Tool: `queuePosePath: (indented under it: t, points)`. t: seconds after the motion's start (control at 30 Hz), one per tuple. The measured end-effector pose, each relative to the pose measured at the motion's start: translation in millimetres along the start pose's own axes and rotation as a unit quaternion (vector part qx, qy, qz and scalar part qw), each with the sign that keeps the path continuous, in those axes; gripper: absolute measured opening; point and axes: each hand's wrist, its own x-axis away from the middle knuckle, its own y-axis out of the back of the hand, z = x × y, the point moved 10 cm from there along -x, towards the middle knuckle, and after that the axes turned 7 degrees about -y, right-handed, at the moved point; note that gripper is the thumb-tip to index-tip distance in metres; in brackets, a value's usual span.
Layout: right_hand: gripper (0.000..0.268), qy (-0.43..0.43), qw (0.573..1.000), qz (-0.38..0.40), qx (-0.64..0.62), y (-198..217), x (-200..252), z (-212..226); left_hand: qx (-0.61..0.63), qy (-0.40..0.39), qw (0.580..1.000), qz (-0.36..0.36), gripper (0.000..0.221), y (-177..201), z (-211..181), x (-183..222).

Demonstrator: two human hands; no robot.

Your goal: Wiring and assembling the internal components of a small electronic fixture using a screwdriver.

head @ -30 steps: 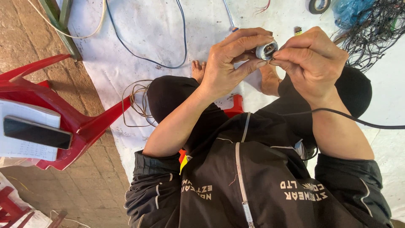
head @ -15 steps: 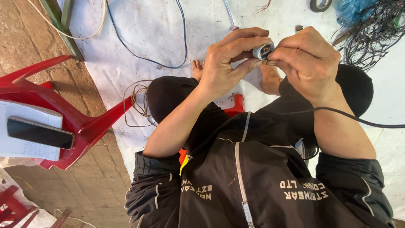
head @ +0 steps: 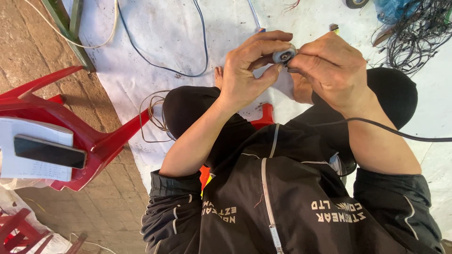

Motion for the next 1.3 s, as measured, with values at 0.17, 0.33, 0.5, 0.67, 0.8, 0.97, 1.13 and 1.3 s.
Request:
queuePosePath:
  t: [0.17,0.33,0.5,0.67,0.8,0.97,1.13,1.3]
  points:
    - [0.012,0.002,1.000,-0.004,-0.003,-4,-1,3,-0.031,-0.017,0.999,-0.014,0.044,2,2,1]
    - [0.020,-0.060,0.996,-0.015,-0.061,-3,2,-9,-0.064,-0.016,0.998,-0.024,0.043,4,-1,-1]
    - [0.030,-0.237,0.946,-0.003,-0.221,-9,17,-52,-0.079,-0.034,0.996,-0.037,0.045,6,-10,1]
    - [0.050,-0.273,0.899,0.039,-0.341,-29,14,-59,-0.106,-0.048,0.992,-0.050,0.039,5,-19,0]
    - [0.050,-0.270,0.882,0.049,-0.382,-37,16,-60,-0.081,-0.051,0.994,-0.050,0.044,7,-17,1]
    - [0.040,-0.318,0.851,0.035,-0.416,-43,15,-60,-0.194,-0.109,0.972,-0.069,0.042,1,-32,2]
    - [0.037,-0.342,0.808,0.019,-0.479,-50,20,-69,-0.204,-0.139,0.967,-0.067,0.046,0,-33,3]
    - [0.032,-0.353,0.766,0.001,-0.538,-56,22,-71,-0.168,-0.100,0.979,-0.059,0.043,2,-24,2]
